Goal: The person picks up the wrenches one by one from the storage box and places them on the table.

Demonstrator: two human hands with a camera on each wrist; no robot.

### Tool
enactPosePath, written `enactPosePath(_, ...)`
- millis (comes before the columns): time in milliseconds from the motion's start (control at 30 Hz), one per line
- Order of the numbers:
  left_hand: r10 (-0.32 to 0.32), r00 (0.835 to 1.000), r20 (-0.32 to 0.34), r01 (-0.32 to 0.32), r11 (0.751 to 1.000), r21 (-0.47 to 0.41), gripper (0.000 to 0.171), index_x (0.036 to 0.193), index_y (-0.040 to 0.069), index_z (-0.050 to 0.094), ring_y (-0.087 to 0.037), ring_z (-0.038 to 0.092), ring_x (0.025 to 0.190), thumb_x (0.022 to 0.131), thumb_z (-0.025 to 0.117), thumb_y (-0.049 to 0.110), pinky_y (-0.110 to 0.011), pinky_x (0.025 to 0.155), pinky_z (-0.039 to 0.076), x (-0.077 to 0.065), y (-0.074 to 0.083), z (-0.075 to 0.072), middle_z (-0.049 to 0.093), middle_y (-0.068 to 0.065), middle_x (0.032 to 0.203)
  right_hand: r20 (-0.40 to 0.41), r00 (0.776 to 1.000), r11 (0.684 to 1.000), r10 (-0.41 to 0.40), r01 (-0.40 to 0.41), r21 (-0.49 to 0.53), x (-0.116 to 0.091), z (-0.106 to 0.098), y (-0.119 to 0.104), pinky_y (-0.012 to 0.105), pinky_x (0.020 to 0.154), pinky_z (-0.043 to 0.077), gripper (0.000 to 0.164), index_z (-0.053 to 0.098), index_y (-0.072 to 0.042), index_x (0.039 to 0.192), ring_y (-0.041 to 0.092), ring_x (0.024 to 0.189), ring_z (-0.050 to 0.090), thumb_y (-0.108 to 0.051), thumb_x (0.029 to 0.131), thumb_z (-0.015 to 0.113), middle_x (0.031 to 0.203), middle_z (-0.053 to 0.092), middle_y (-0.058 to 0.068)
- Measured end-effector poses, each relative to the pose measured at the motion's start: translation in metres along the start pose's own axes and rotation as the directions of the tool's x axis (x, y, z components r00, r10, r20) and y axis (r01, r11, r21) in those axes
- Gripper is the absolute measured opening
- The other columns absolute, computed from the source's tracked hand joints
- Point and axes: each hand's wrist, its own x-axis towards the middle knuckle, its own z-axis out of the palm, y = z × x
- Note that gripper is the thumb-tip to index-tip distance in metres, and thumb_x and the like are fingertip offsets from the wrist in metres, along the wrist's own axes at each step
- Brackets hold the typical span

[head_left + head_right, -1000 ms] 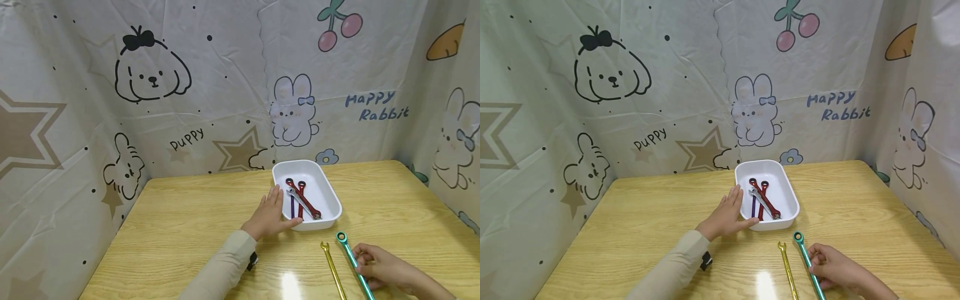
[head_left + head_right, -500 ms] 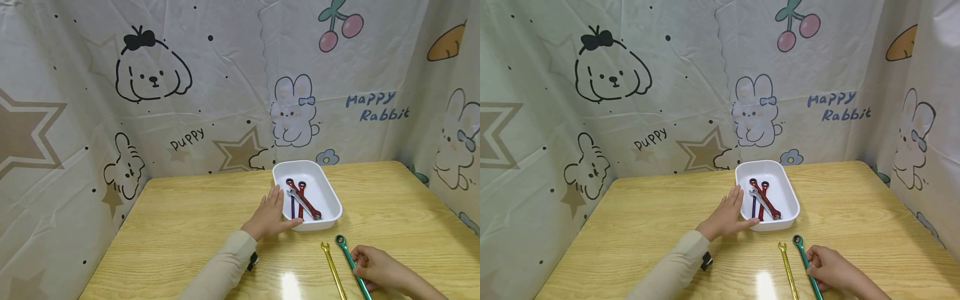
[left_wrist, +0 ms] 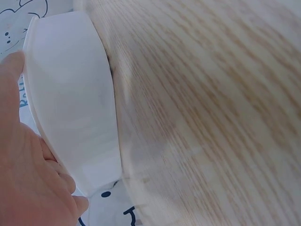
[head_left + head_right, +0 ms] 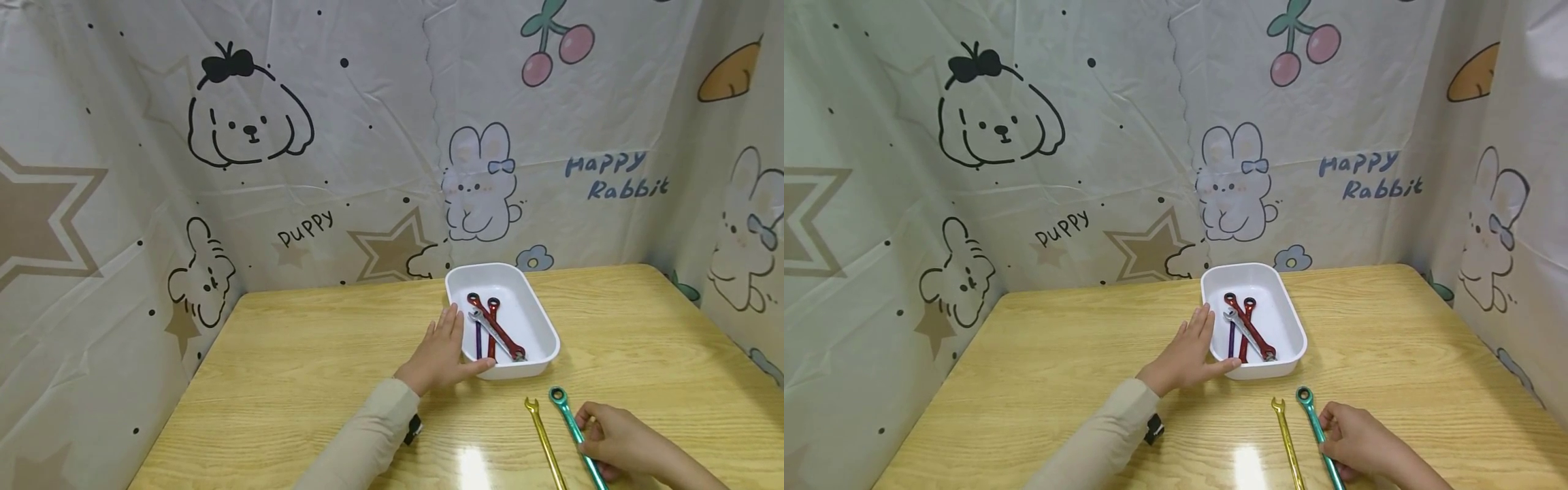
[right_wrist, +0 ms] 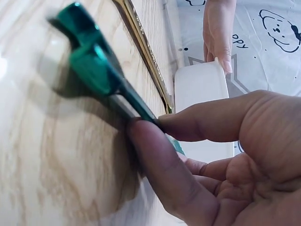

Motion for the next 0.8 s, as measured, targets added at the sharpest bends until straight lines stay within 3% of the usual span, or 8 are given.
enactPosePath(267,-0.002,1.000,0.008,0.002,1.000,0.012,0.108,0.153,0.000,0.009,-0.025,0.000,0.148,0.084,0.035,0.079,-0.043,0.119,0.011,0.000,0.001,0.000,0.000,-0.016,0.160,-0.022,1.000,0.998,0.006,-0.008,-0.057,0.000,0.000,-0.002,0.019,0.040,0.043,0.024,0.053,0.001,0.095,0.013,0.044,0.055,-0.009,0.083,0.071,0.059,0.055,0.005)
enactPosePath(567,-0.004,1.000,0.005,0.004,1.000,0.007,0.108,0.153,0.000,0.009,-0.027,0.001,0.148,0.084,0.035,0.079,-0.042,0.119,0.010,0.000,0.001,0.000,-0.002,-0.015,0.160,-0.109,0.984,0.971,0.141,-0.159,-0.177,0.002,0.005,-0.011,0.020,0.043,0.039,0.022,0.056,-0.002,0.095,0.015,0.045,0.053,-0.007,0.081,0.072,0.056,0.054,0.004)
enactPosePath(800,-0.007,1.000,0.006,0.007,1.000,0.005,0.108,0.153,-0.001,0.010,-0.026,0.000,0.148,0.084,0.037,0.079,-0.041,0.119,0.010,0.000,0.001,-0.001,-0.001,-0.016,0.160,-0.100,0.988,0.976,0.118,-0.134,-0.171,0.002,0.005,-0.010,0.021,0.043,0.040,0.022,0.055,-0.001,0.095,0.017,0.046,0.054,-0.007,0.081,0.072,0.057,0.055,0.003)
